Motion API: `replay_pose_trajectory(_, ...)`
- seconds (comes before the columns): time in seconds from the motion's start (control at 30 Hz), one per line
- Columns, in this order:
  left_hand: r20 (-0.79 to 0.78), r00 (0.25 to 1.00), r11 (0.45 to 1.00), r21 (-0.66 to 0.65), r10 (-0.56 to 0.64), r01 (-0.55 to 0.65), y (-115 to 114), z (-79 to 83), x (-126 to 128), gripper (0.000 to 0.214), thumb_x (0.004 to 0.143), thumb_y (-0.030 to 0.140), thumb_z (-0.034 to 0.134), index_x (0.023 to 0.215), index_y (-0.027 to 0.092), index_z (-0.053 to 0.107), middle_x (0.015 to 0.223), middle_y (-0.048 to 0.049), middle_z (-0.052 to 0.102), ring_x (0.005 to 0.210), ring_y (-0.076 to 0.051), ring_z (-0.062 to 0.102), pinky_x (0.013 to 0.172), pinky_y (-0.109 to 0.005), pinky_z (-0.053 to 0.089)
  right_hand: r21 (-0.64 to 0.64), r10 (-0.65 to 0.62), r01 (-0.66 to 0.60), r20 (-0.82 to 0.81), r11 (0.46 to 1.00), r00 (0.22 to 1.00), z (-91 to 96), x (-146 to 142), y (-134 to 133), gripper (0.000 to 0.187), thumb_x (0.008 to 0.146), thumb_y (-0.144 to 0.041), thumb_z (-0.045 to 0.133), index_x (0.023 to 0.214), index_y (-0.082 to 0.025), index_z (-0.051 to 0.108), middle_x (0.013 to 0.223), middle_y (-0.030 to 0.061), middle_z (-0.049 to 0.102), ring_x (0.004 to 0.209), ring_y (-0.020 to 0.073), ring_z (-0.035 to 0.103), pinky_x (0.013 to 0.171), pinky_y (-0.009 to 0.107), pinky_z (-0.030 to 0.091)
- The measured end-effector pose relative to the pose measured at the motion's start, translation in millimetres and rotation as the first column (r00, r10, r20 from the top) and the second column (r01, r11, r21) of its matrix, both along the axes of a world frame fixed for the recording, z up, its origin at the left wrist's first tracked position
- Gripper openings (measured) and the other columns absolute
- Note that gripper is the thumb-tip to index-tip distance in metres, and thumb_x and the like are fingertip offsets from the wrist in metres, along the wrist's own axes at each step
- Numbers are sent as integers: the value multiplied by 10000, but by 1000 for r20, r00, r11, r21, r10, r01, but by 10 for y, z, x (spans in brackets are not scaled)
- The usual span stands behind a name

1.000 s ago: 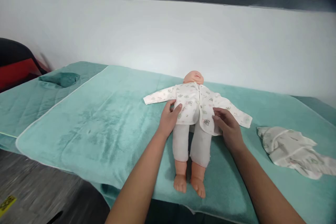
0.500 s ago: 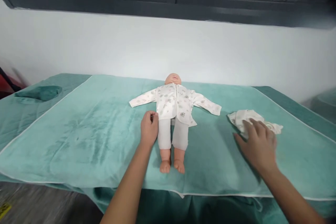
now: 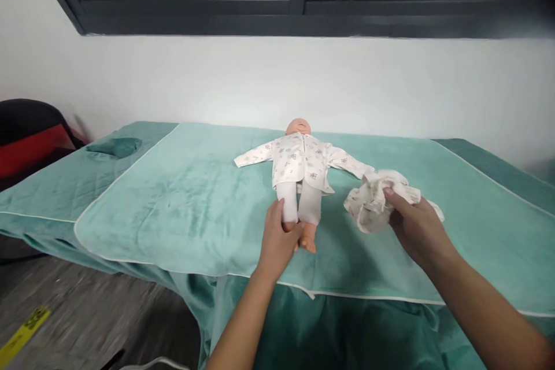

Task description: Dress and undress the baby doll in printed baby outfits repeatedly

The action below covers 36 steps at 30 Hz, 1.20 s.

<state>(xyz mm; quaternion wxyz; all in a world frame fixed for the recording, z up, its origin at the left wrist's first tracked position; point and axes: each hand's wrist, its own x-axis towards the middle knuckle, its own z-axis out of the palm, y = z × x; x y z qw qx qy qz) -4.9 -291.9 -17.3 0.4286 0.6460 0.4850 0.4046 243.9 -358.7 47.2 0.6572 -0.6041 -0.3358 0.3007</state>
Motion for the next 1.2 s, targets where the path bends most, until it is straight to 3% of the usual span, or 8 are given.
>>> replay_pose_trajectory(0.17, 86, 993, 993, -69, -85, 91, -80, -80, 30, 743, 810, 321, 685, 1483, 202, 394, 1639, -125, 206, 1516, -287, 218, 1244, -451, 223, 82, 384, -376, -149, 923, 911, 371, -593, 32, 450, 746, -367, 790, 1169, -277, 664, 1119, 61, 716, 975, 287, 673, 758, 384, 544)
replay_pose_trajectory(0.37, 240, 962, 990, -28, -128, 139, -80, -72, -155, 515, 896, 321, 593, 1382, 197, 478, 1516, -139, 430, 1401, -269, 430, 1166, -455, 363, -71, 387, -398, -125, 915, 913, 197, -665, 13, 470, 753, -384, 790, 1182, -290, 622, 1013, 28, 722, 903, 215, 659, 752, 321, 512)
replay_pose_trajectory(0.57, 108, 947, 928, 260, -303, 267, -415, 387, -215, 602, 911, 384, 618, 1462, 322, 384, 1570, -84, 324, 1463, -257, 326, 1168, -426, 373, -153, 396, -396, -29, 905, 918, 55, -755, 107, 330, 805, -354, 697, 1111, -257, 618, 943, 10, 698, 780, 159, 612, 636, 256, 445)
replay_pose_trajectory(0.67, -90, 935, 888, 294, -344, 355, -473, 571, -135, 904, 772, 383, 782, 1526, 355, 283, 1598, -96, 241, 1449, -314, 333, 1116, -449, 432, -125, 406, -397, 63, 909, 912, 269, -860, 192, 315, 804, -358, 680, 1094, -259, 608, 945, 5, 685, 743, 155, 613, 611, 257, 451)
replay_pose_trajectory(0.77, -168, 965, 886, 388, -202, 253, -348, 755, -84, 630, 860, 239, 663, 1443, 324, 439, 1401, -93, 471, 1216, -245, 550, 980, -399, 518, -125, 414, -395, 268, 910, 870, 620, -926, 279, 338, 806, -359, 669, 1124, -263, 605, 979, 10, 677, 724, 157, 627, 611, 273, 474)
replay_pose_trajectory(0.97, -139, 986, 705, 709, 92, 35, -4, 1434, -247, 80, 908, 236, 614, 932, 217, 688, 939, -35, 605, 920, -175, 606, 841, -306, 514, 93, 73, -264, 826, 960, 559, 1277, -808, 368, 372, 785, -154, 589, 1137, -253, 657, 1040, 39, 650, 794, 185, 626, 725, 350, 516)
replay_pose_trajectory(1.1, -120, 984, 575, 818, 131, 23, -8, 1835, -338, 94, 930, 281, 596, 876, 218, 640, 1116, -64, 624, 1069, -197, 591, 941, -344, 493, 189, 0, -485, 932, 854, 363, 1513, -777, 281, 347, 823, -126, 551, 1097, -284, 692, 1245, 58, 577, 1091, 256, 592, 866, 411, 521)
replay_pose_trajectory(1.2, -50, 993, 547, 837, 105, -16, -128, 1988, -338, 126, 971, 322, 532, 914, 234, 602, 1087, -49, 654, 1061, -187, 600, 919, -333, 498, 160, 60, -610, 944, 776, 324, 1595, -848, 145, 277, 892, -183, 540, 1079, -309, 702, 1253, 41, 575, 1165, 263, 565, 960, 445, 489)
